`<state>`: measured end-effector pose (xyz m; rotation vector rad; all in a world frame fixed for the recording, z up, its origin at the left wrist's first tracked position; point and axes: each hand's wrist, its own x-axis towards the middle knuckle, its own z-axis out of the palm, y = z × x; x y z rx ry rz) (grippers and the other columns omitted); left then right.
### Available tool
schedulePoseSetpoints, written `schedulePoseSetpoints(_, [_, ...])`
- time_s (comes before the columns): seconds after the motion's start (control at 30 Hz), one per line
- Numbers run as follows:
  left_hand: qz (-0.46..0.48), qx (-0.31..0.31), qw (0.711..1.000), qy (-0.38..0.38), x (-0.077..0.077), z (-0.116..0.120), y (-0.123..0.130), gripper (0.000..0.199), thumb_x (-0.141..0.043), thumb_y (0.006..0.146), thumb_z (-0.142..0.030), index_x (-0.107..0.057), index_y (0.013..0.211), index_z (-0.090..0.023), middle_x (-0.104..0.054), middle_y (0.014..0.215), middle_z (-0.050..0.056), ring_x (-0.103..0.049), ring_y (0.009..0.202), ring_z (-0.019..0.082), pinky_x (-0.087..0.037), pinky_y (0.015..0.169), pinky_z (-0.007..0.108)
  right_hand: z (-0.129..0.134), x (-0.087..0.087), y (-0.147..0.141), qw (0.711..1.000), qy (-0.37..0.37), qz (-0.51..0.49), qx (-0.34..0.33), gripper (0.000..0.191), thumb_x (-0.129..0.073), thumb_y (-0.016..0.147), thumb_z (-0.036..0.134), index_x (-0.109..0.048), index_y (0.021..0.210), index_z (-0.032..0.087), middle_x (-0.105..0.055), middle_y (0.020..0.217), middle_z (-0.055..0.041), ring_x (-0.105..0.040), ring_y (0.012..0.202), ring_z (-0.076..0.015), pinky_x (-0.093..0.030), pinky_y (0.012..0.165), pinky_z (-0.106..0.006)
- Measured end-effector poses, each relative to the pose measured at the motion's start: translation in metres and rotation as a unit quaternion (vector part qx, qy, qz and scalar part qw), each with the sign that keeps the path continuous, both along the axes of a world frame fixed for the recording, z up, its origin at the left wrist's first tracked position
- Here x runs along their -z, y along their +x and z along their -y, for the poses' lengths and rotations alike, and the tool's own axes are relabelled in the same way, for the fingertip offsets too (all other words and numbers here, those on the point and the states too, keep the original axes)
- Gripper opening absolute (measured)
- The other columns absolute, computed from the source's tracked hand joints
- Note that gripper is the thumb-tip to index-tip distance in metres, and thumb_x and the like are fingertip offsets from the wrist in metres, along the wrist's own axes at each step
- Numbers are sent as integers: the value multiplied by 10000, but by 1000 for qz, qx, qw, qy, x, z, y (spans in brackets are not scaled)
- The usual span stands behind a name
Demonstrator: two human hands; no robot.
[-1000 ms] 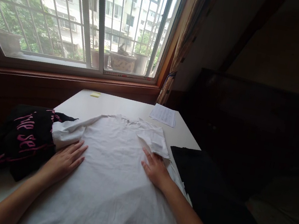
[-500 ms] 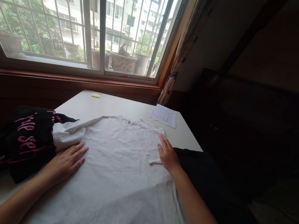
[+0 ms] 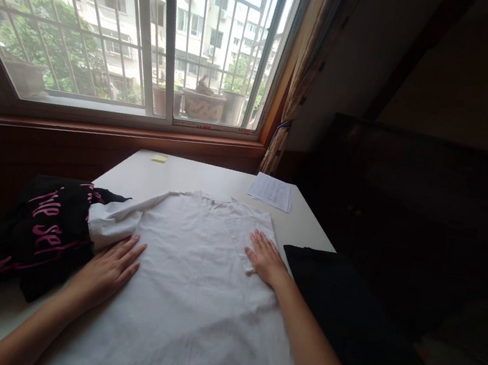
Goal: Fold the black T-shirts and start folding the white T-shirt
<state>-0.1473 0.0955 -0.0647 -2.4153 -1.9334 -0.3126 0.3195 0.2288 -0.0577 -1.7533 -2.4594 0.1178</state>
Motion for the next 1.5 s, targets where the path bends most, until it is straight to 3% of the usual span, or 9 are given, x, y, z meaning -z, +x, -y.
schedulePoseSetpoints(0.27, [-25,-11,1000,-9,-2,16,13,544,-335,1029,-507,-367,1542,-328,-256,1645,16,-257,1513,257,-221,1214,450,6,0,4,1000,-9,7,2,686,-216,1022,563,-233,1594,184,-145,1673,-69,-106,1543,-206,-115,1248,-430])
schedulePoseSetpoints(0.53, [-32,-10,999,14,3,35,19,539,-343,1032,-504,-341,1549,-351,-258,1645,4,-253,1515,249,-187,1225,444,15,6,12,1000,-3,14,3,699,-223,1023,559,-229,1594,157,-153,1670,-77,-104,1543,-211,-103,1250,-417])
schedulePoseSetpoints(1.03, [-58,-24,998,33,10,115,41,545,-398,1023,-460,-290,1552,-382,-279,1639,6,-302,1494,272,-184,1215,515,31,5,18,1000,-7,23,7,732,-178,1011,597,-222,1597,160,-133,1673,-48,-99,1544,-202,-115,1254,-419])
schedulePoseSetpoints(1.33, [-17,-108,994,-11,8,158,62,535,-343,1011,-465,-312,1540,-394,-283,1636,-14,-211,1520,324,-130,1171,680,47,8,27,1000,8,21,3,725,-196,1012,591,-245,1591,156,-170,1668,-58,-127,1541,-207,-133,1252,-421])
schedulePoseSetpoints(1.4, [-3,-125,992,-7,12,170,59,546,-352,995,-485,-344,1533,-392,-303,1631,-21,-193,1523,337,-156,1165,687,49,9,29,1000,13,17,1,722,-201,1012,592,-254,1589,160,-180,1666,-61,-136,1539,-208,-140,1252,-422])
schedulePoseSetpoints(1.5, [37,-139,989,36,22,188,41,583,-402,961,-525,-428,1512,-338,-327,1628,14,-227,1513,338,-275,1165,608,49,10,30,1000,18,14,1,713,-208,1012,589,-265,1586,169,-190,1665,-64,-146,1538,-211,-142,1251,-420])
